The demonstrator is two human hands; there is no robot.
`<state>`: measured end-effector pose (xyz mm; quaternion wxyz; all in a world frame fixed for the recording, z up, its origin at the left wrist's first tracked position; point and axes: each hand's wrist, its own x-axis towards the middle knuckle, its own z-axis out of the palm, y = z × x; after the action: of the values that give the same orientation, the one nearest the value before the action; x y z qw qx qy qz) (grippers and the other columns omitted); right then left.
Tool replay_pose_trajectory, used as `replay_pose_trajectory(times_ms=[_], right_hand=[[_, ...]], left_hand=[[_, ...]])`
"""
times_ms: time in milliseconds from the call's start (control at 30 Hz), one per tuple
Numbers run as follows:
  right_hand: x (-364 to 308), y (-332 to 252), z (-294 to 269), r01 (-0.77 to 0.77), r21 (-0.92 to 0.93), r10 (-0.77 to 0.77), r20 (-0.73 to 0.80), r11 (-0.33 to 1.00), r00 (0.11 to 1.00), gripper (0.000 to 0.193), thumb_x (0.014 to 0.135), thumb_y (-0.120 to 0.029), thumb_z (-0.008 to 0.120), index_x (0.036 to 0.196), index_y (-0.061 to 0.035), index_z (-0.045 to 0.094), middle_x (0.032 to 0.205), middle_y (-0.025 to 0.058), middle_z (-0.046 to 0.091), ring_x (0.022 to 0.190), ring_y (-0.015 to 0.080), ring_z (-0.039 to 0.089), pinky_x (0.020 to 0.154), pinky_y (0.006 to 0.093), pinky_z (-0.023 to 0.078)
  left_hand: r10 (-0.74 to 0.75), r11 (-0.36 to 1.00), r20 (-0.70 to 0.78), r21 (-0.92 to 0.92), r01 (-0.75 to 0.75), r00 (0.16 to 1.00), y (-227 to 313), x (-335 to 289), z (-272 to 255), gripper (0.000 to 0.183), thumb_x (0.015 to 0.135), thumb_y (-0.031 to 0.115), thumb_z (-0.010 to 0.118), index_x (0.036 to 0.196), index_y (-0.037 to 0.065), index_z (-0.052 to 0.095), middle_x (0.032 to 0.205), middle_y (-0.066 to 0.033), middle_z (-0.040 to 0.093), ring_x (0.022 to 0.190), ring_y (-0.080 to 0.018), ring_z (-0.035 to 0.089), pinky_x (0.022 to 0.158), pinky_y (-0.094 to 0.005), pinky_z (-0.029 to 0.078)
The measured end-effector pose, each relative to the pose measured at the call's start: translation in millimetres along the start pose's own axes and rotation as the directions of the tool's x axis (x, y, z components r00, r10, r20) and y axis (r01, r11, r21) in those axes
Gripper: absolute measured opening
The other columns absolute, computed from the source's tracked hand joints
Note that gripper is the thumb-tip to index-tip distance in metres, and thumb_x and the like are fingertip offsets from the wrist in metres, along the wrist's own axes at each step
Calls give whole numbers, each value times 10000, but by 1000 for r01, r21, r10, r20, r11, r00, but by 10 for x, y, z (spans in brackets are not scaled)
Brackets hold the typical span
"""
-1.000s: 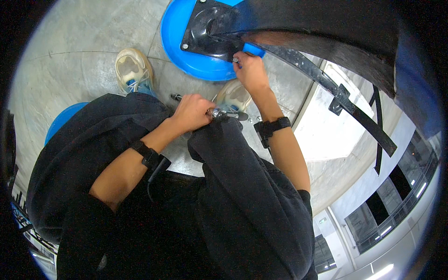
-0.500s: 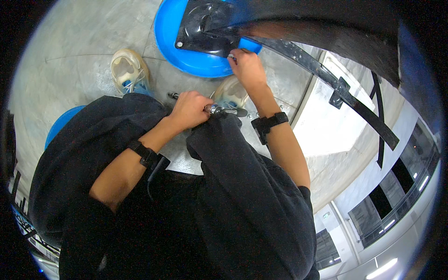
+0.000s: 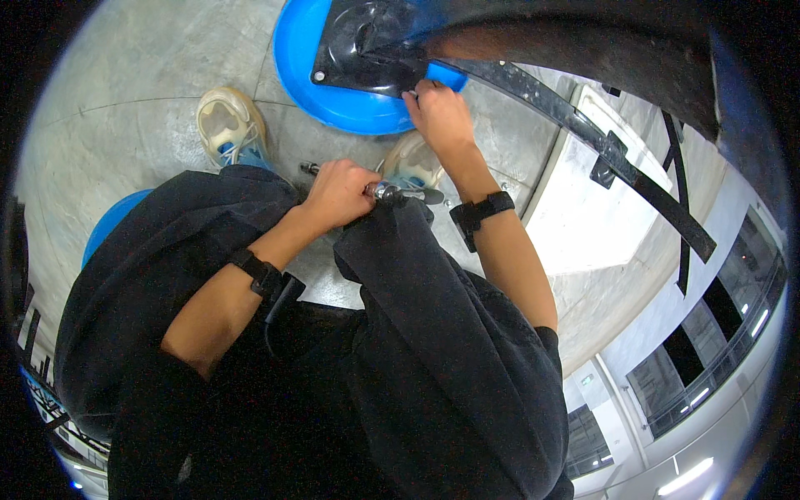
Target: The person uses a ratchet to tighten bolts on a metal table frame while seated in a dining hall.
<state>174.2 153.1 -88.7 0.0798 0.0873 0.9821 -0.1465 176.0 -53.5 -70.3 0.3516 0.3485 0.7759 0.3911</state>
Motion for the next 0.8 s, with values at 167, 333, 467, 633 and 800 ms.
replay_pose_trajectory(times_ms=[167, 333, 467, 633, 800], right_hand=[[15, 23, 39, -16, -80, 18, 26, 997, 999, 281, 837, -279, 611, 756, -11, 587, 723, 192, 631, 636, 372, 616, 577, 448, 503], [31, -52, 67, -11, -165, 12, 2, 986, 1000, 286, 854, -293, 581, 747, -28, 564, 703, 179, 622, 622, 369, 613, 562, 444, 508], [27, -46, 60, 15, -219, -19, -14, 976, 1000, 291, 858, -307, 575, 753, -36, 554, 707, 171, 621, 626, 364, 616, 554, 440, 506], [15, 25, 68, -21, -142, 26, 35, 990, 999, 292, 844, -308, 600, 757, -32, 565, 713, 183, 623, 648, 368, 617, 566, 452, 500], [6, -19, 14, -66, -9, 66, 32, 998, 997, 263, 809, -256, 656, 785, 2, 606, 707, 208, 616, 677, 393, 606, 589, 461, 485]], left_hand=[[11, 1000, -4, -17, -11, 1000, -10, 16, 21, 71, 642, 85, 601, 691, 78, 652, 638, -164, 600, 632, -363, 587, 591, -457, 460], [-12, 999, -14, -34, 12, 1000, -12, -2, 5, 63, 640, 83, 599, 683, 73, 645, 636, -162, 599, 632, -364, 587, 592, -458, 458], [-7, 1000, 2, -25, 7, 1000, 3, 20, -9, 49, 642, 84, 591, 665, 69, 631, 636, -166, 595, 636, -369, 583, 593, -474, 447], [-14, 1000, 21, -14, 14, 1000, -11, 20, -1, 52, 644, 85, 585, 665, 72, 631, 643, -165, 598, 646, -373, 582, 600, -478, 444], [-26, 998, 4, -50, 26, 1000, -25, 11, 10, 67, 648, 92, 587, 679, 77, 644, 649, -162, 602, 647, -367, 584, 601, -472, 446]])
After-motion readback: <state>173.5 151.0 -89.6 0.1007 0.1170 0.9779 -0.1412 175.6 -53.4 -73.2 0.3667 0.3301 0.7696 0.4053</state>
